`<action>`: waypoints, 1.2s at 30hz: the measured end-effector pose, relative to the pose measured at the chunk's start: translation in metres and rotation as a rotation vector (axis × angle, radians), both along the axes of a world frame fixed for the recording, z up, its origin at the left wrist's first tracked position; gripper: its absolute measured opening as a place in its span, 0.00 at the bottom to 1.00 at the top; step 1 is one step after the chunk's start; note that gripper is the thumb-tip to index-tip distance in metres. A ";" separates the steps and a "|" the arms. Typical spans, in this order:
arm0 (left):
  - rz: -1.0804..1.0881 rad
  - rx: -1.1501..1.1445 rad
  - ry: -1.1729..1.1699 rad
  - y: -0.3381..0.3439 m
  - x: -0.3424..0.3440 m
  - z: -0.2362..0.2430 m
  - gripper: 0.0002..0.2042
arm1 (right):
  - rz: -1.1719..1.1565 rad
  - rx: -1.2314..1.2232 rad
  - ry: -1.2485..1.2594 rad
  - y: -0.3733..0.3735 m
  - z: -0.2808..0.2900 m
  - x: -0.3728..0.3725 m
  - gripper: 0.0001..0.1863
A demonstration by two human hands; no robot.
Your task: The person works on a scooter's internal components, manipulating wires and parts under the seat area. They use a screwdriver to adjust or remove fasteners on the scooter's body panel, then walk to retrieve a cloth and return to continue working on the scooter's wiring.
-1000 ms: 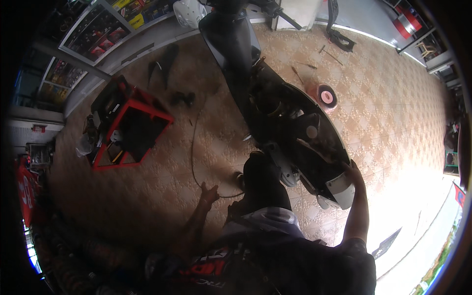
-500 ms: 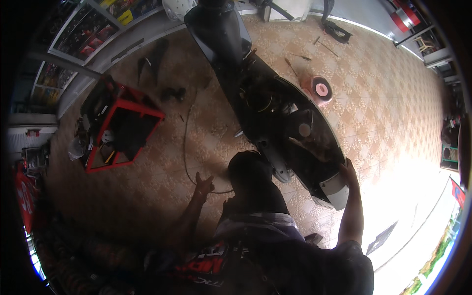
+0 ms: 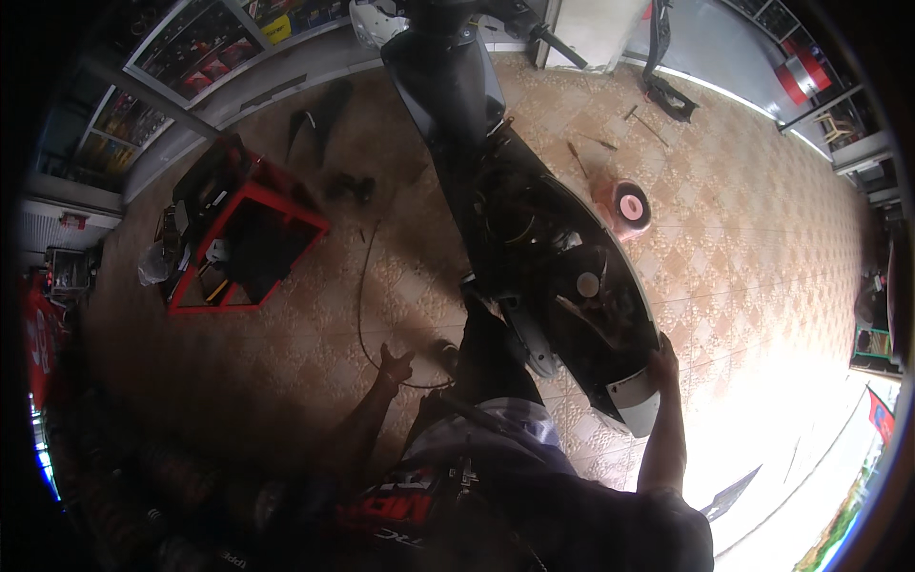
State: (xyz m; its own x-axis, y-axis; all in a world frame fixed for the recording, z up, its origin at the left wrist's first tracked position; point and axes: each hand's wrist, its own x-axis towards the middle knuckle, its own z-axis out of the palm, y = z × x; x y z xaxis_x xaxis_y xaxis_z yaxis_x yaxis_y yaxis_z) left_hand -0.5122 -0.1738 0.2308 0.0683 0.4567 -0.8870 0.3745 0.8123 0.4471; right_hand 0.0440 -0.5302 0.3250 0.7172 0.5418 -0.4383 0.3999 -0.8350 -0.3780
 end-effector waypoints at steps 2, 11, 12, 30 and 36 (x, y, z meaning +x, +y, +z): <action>-0.004 0.000 -0.097 -0.012 -0.011 0.001 0.53 | -0.086 0.121 -0.018 0.001 -0.002 0.013 0.36; 0.072 0.006 -0.093 -0.043 -0.048 0.011 0.56 | -0.038 0.185 -0.025 -0.004 -0.029 0.027 0.36; 0.072 0.007 -0.082 -0.044 -0.052 0.011 0.55 | -0.050 0.220 0.040 -0.005 -0.030 0.027 0.36; 0.144 -0.010 -0.078 -0.059 -0.077 0.022 0.53 | -0.324 0.291 0.447 0.012 0.011 0.008 0.27; 0.169 -0.030 -0.161 -0.063 -0.066 0.014 0.53 | -0.398 0.049 0.333 0.008 0.000 0.016 0.19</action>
State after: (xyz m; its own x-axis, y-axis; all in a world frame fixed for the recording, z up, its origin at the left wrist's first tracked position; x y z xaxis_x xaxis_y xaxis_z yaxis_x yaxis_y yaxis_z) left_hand -0.5778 -0.2368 0.2447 0.1347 0.4476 -0.8840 0.1582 0.8710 0.4651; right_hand 0.0597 -0.5219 0.3254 0.6981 0.2810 -0.6586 -0.0938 -0.8760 -0.4731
